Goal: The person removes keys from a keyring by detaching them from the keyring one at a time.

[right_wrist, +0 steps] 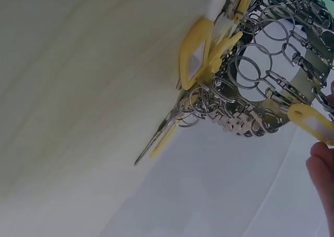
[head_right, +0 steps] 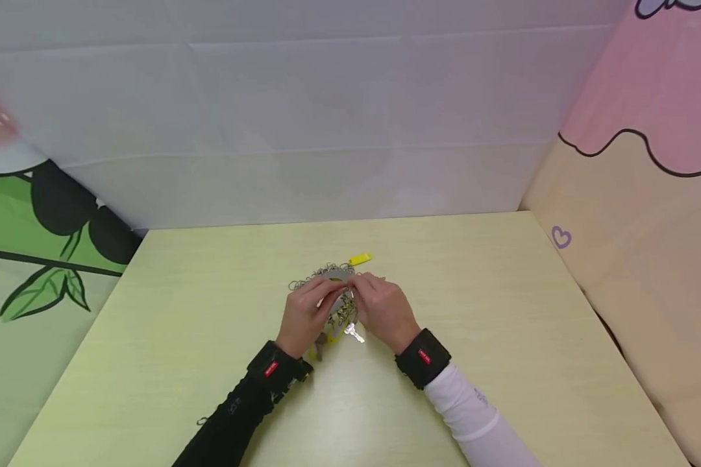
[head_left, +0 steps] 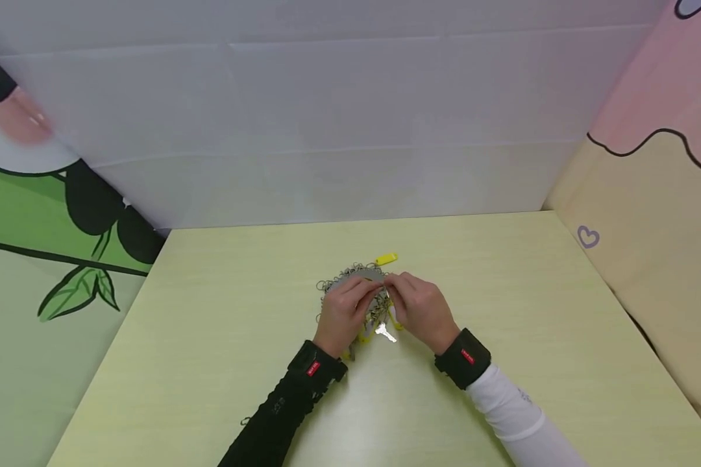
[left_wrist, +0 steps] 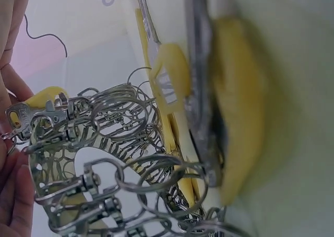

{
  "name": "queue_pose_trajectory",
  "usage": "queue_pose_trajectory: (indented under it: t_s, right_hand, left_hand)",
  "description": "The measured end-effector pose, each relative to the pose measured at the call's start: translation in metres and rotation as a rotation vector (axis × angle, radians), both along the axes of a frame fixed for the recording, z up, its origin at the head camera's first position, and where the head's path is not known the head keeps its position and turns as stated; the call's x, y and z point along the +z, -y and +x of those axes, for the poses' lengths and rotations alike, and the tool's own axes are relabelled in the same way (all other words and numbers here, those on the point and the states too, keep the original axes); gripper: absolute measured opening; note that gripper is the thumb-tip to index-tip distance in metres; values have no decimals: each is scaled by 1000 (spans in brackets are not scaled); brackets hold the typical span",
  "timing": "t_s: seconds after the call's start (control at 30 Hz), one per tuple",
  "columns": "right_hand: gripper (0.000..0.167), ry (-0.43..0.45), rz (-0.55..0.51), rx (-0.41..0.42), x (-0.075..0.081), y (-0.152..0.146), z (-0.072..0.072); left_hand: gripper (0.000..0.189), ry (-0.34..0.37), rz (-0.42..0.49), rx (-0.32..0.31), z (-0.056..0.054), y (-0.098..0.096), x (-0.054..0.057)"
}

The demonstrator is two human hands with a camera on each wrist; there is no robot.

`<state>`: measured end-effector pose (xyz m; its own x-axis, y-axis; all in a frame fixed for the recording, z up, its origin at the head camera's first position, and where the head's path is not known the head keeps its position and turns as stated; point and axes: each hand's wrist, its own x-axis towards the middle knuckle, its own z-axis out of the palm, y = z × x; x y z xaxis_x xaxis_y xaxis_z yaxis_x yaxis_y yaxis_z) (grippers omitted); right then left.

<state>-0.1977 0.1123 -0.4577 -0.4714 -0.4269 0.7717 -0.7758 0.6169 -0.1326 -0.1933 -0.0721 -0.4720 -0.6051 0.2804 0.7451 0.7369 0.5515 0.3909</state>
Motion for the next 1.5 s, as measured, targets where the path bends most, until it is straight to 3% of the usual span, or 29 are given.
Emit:
queue_pose_trajectory:
  t_s: [0.17,0.33,0.47,0.63,0.77,0.87,1.17,1.3,1.37,1.5]
  right_hand:
    - [20,105,-137,44,-1,-2,-2]
    - [14,362,-262,93,4,-4,-2]
    - [13,514,-259,96,10,-8,-3]
    - [10,570,-219,107,12,-9,-5]
    - [5,574,-235,71,11,-8,-6]
    - [3,605,-288,58,9,-5,-6]
    - [4,819,-496,128,-2,-3,-5]
    - [7,790,-457,125,-4,-4,-6]
    - [11,712,-371,116,-3,-5,-6]
    - [20,474,-180,96,-1,-9,-6]
  left_hand:
    - [8,-16,-14,-10,-2,1,1]
    - [7,11,-26,-1,-2,3,3]
    - [8,27,-21,-2,-2,3,3]
    - [8,9,-32,-15,-3,3,3]
    - [7,-5,-46,-13,-4,4,3]
    - [7,5,-47,-7,-4,5,3]
    - [6,61,-31,2,-1,4,0]
    - [6,85,-29,4,-1,2,1]
    - [6,95,-26,2,-1,2,0]
    - [7,120,-19,-17,0,1,-2]
